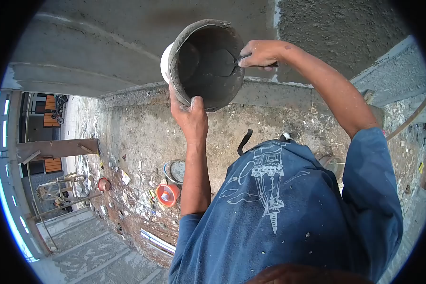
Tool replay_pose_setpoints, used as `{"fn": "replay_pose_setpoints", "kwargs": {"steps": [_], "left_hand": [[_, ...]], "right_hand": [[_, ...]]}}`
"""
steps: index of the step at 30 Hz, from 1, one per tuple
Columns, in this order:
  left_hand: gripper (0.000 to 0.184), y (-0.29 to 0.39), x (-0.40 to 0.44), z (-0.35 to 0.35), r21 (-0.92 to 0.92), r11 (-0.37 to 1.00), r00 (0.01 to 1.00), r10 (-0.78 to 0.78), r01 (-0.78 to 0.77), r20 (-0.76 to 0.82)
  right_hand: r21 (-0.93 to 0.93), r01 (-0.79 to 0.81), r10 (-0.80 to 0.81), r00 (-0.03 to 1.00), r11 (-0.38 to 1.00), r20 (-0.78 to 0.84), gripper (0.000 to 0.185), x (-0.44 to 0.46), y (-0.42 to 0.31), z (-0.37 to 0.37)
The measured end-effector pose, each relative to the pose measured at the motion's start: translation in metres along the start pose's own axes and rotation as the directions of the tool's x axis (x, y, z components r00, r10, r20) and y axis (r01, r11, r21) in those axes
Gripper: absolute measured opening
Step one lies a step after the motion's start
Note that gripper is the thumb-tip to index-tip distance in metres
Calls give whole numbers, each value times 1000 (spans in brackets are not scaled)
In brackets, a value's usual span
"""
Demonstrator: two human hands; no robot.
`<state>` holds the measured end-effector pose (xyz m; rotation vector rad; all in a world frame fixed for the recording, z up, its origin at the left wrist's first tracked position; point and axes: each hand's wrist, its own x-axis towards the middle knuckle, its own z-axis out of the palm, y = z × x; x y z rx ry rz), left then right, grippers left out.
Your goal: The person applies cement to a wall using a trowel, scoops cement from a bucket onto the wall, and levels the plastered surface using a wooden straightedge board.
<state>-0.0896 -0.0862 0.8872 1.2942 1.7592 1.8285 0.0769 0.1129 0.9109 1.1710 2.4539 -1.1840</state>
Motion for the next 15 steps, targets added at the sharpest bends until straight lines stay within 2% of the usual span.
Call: {"fn": "replay_pose_setpoints", "kwargs": {"steps": [2,5,6,10,11,12,13,14,15], "left_hand": [[66,4,-4,1,6,1000,999,-16,15,47],[64,2,-5,10,-25,999,993,-20,23,112],[62,-1,-3,13,-49,998,990,-37,44,133],[58,-17,-2,30,-73,967,958,-227,243,176],[58,-31,-2,35,-142,929,933,-316,341,171],[59,-38,0,44,-299,888,933,-303,351,196],[62,-38,3,54,-347,855,922,-337,385,191],[63,-27,2,63,-476,751,889,-401,458,222],[62,-52,3,61,-476,735,874,-442,483,203]], "right_hand": [[379,-104,19,975,919,221,40,4,33,8],[579,-89,-90,958,810,272,37,-5,67,34],[613,-97,-101,955,784,280,46,-10,72,42],[701,-48,-138,969,711,207,50,-22,77,72],[743,-42,-156,968,667,195,51,-26,76,77],[777,-22,-148,978,629,148,49,-21,83,90],[839,48,-194,978,542,70,41,-16,89,100],[876,9,-185,978,482,92,42,-30,87,92],[921,78,-216,976,382,7,36,-36,89,93]]}}
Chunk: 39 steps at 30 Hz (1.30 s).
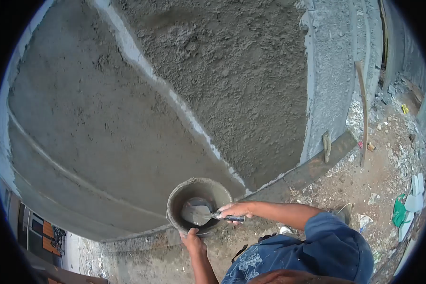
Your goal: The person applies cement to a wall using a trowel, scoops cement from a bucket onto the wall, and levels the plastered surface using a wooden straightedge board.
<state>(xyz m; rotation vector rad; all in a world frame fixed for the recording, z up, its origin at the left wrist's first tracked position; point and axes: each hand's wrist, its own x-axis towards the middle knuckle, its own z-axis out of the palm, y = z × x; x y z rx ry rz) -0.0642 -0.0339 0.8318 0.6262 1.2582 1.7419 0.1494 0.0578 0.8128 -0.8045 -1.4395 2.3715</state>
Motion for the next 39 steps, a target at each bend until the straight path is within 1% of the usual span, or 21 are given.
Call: {"fn": "replay_pose_setpoints", "kwargs": {"steps": [2,6,9,12,14,16,18,19,21,25,27,28,29,30,31,32,33,35,36,38,39], "left_hand": [[60,-25,23,-21,-9,1000,1000,15,-15,17],[42,-59,56,-59,104,994,999,-25,21,37],[40,-85,59,-99,243,969,998,-57,55,-2],[48,-108,62,-131,212,954,974,-187,211,-130],[51,-111,69,-124,221,947,968,-207,235,-140],[53,-105,75,-105,226,944,967,-216,243,-135],[56,-98,82,-87,221,942,965,-228,251,-126],[57,-95,85,-78,220,942,966,-230,252,-122],[60,-89,91,-65,216,941,964,-240,259,-111],[66,-85,96,-56,204,935,955,-272,291,-115],[69,-88,95,-61,193,930,948,-294,314,-125],[70,-92,91,-65,182,925,940,-312,334,-139],[71,-96,86,-72,182,916,930,-333,358,-155],[73,-100,77,-83,177,905,917,-358,387,-176],[74,-104,68,-97,177,892,902,-380,415,-203],[76,-110,62,-113,171,876,884,-412,451,-222],[77,-119,55,-135,147,854,858,-462,499,-225],[80,-132,47,-204,15,724,719,-682,689,-136],[81,-134,49,-258,-63,513,516,-855,856,57],[55,-126,-1,-243,-20,853,822,-509,522,-256],[42,-109,-35,-207,99,936,881,-279,339,-383]], "right_hand": [[56,66,-62,995,996,-80,20,-25,-19,-3],[236,478,-430,874,846,-226,27,-102,-97,-32],[54,807,-723,555,588,-411,53,-196,-176,-39],[-278,943,-908,56,185,-416,76,-284,-237,-42],[-617,784,-864,-357,-71,-354,75,-334,-265,-48],[-837,483,-738,-657,-257,-153,75,-379,-287,-69],[-968,61,-516,-853,-244,76,71,-421,-301,-98],[-976,-194,-366,-905,-102,218,70,-437,-302,-108],[-772,-567,-134,-822,287,553,67,-461,-302,-125],[-809,-480,-9,-862,339,507,68,-447,-293,-189],[-865,-362,-50,-928,349,368,66,-406,-298,-232],[-850,-331,-184,-943,409,279,66,-375,-302,-262],[-855,-281,-535,-845,436,5,67,-341,-298,-276],[-742,-413,-816,-487,528,-310,66,-307,-281,-271],[-815,-463,-937,-197,347,-287,66,-250,-251,-274],[-930,-320,-978,37,182,-204,67,-202,-205,-243],[-933,-274,-893,319,234,-318,67,-160,-158,-211],[-927,-34,-772,542,374,-331,71,-94,-59,-166],[-921,-9,-741,590,390,-320,71,-69,-13,-157],[-893,-174,-500,777,414,-383,71,-55,63,-156],[-844,-315,-316,824,434,-470,69,-65,95,-160]]}}
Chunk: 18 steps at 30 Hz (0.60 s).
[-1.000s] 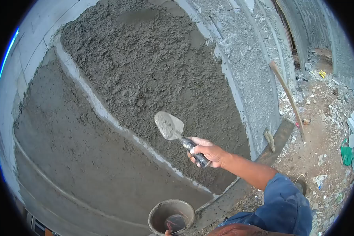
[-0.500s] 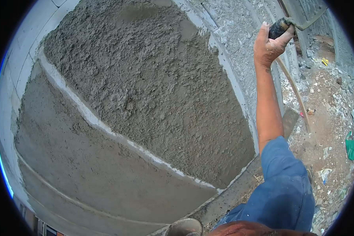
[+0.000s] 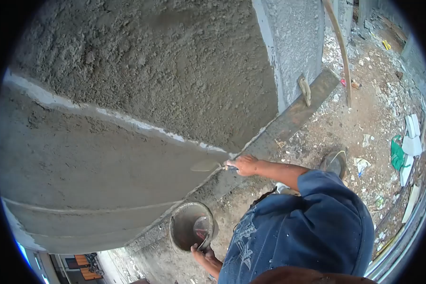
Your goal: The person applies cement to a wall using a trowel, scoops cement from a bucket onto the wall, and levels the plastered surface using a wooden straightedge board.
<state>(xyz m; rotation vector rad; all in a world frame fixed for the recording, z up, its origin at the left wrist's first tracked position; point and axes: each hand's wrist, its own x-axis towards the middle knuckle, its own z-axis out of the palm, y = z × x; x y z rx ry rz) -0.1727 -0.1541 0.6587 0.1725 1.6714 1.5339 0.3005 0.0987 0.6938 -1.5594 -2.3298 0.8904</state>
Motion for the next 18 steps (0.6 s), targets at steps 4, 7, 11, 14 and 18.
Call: {"fn": "replay_pose_setpoints", "kwargs": {"steps": [4,7,11,14,18], "left_hand": [[48,28,-75,-12,448,894,982,-92,10,162],[42,31,-123,-15,600,777,977,89,-189,192],[32,59,-147,41,367,877,943,-236,311,-235],[33,13,-16,-57,496,762,902,-413,417,-123],[39,11,9,-28,423,796,826,-538,433,169]], "right_hand": [[-126,-659,652,662,741,369,23,-106,113,108],[78,-947,912,320,310,257,26,-272,172,180],[-100,-993,954,26,58,299,35,-471,181,240],[177,-936,923,-243,-304,299,31,-519,92,230],[610,-572,836,-363,-548,411,15,-538,45,288]]}}
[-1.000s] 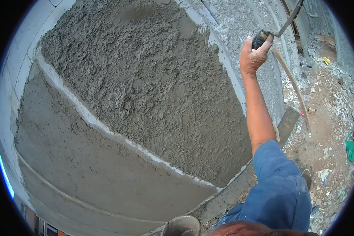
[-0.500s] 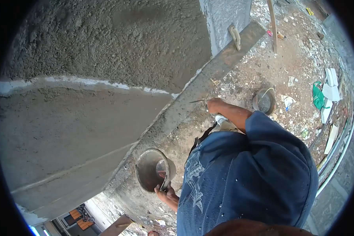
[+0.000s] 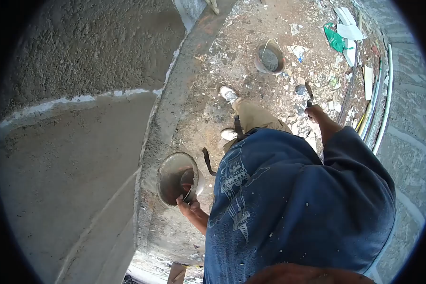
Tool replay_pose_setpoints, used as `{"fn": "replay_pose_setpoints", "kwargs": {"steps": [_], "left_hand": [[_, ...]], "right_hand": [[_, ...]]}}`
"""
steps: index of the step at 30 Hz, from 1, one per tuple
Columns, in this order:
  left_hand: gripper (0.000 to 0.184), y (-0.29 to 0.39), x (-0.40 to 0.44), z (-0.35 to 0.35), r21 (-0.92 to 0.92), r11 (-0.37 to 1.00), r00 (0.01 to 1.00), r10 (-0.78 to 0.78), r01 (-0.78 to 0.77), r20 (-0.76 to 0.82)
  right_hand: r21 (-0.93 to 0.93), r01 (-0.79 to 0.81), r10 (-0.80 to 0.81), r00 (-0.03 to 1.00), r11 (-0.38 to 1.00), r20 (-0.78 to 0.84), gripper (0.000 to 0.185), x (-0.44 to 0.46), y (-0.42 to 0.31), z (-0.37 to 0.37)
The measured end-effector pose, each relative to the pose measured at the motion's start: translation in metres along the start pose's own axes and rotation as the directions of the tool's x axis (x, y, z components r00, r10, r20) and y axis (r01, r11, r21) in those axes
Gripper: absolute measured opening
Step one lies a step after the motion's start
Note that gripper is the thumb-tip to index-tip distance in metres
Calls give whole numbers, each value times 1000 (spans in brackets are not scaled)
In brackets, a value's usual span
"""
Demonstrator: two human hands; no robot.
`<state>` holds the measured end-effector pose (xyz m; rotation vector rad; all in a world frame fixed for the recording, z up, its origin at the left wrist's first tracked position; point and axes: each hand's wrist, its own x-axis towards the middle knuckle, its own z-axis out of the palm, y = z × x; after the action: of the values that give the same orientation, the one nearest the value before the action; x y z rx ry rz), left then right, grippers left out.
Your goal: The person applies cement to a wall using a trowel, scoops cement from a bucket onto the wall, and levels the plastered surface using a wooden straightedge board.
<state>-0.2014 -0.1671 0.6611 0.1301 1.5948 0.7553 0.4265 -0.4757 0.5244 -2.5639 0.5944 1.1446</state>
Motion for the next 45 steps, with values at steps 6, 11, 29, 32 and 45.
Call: {"fn": "replay_pose_setpoints", "kwargs": {"steps": [6,11,29,32,45], "left_hand": [[47,29,13,65,-198,974,974,149,-114,170],[43,18,-35,107,-176,959,968,239,-222,80],[43,-201,-118,209,-24,995,798,66,-101,-599],[46,-215,-118,250,-98,994,790,-29,-39,-612],[33,-201,-67,345,45,999,959,1,12,-283]], "right_hand": [[-283,347,-309,936,894,170,37,-55,-11,12],[-285,508,-439,856,813,274,34,-5,-63,9],[684,-12,-428,772,729,470,21,398,-363,108],[814,-99,-477,768,572,428,19,449,-385,133],[837,-365,-302,811,408,501,16,381,-165,38]]}}
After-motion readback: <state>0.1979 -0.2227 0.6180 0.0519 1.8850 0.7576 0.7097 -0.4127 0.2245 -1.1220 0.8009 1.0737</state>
